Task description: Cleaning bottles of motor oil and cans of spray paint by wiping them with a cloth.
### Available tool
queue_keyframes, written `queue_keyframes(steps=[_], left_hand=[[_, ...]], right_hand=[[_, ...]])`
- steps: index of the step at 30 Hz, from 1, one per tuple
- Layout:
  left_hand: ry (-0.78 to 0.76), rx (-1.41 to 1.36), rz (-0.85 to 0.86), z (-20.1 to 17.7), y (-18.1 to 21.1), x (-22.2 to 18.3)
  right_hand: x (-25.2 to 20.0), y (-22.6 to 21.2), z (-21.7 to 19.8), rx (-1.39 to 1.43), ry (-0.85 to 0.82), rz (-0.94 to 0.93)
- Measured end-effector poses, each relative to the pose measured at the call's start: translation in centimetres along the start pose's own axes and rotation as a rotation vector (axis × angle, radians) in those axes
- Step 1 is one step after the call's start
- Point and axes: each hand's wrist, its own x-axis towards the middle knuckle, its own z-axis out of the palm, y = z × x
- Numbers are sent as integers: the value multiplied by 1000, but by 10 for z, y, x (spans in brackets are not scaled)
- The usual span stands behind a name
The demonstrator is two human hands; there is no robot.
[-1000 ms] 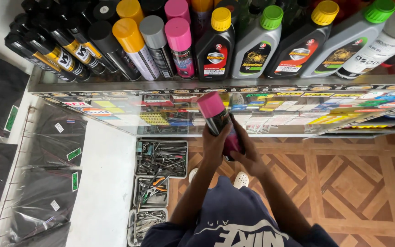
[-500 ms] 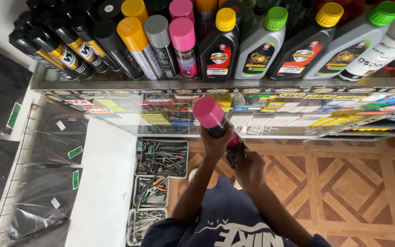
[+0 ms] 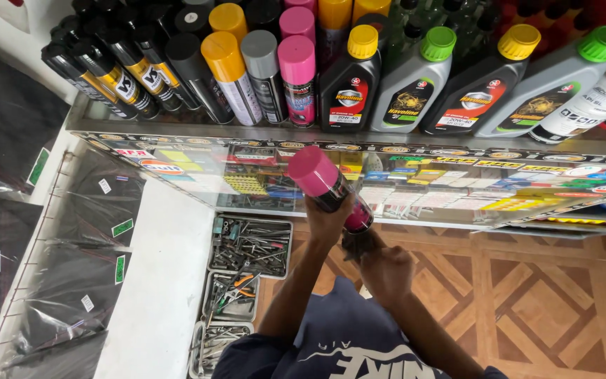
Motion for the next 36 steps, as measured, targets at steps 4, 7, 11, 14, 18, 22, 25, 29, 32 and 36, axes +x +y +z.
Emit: queue_keyframes(steps=[4,7,11,14,18,22,25,29,32,36], left_hand=[[-33,-8,16,-11,-7,0],[-43,39,-5,-18,-3,7],[-163,138,-76,-13,25,7],[-312,50,-181,-1,34,-11],[-475,213,-200,5,41,-23],[-684,238,-287,4,41,-28],[-730,57,-356,3,27,-38],[-520,262,-411,8,55,-25],[-443,673,-485,16,66,-24],[-461,637,-375,22,75,-27]], right_hand=[[3,-8,-36,-272,76,-62],[-1,-6,-26,-498,368,-139],[11,-34,-83,-715,356,-570],[20,-33,-37,-1060,-286,-680],[49,-50,-19,-1253,-521,-651],[90,-91,-33,-901,-599,-390],[107,-96,-54,-565,-514,-122],[84,-82,-22,-1052,-154,-372],[48,-35,7,-1284,-178,-587],[44,-50,-20,-1932,-371,-933]])
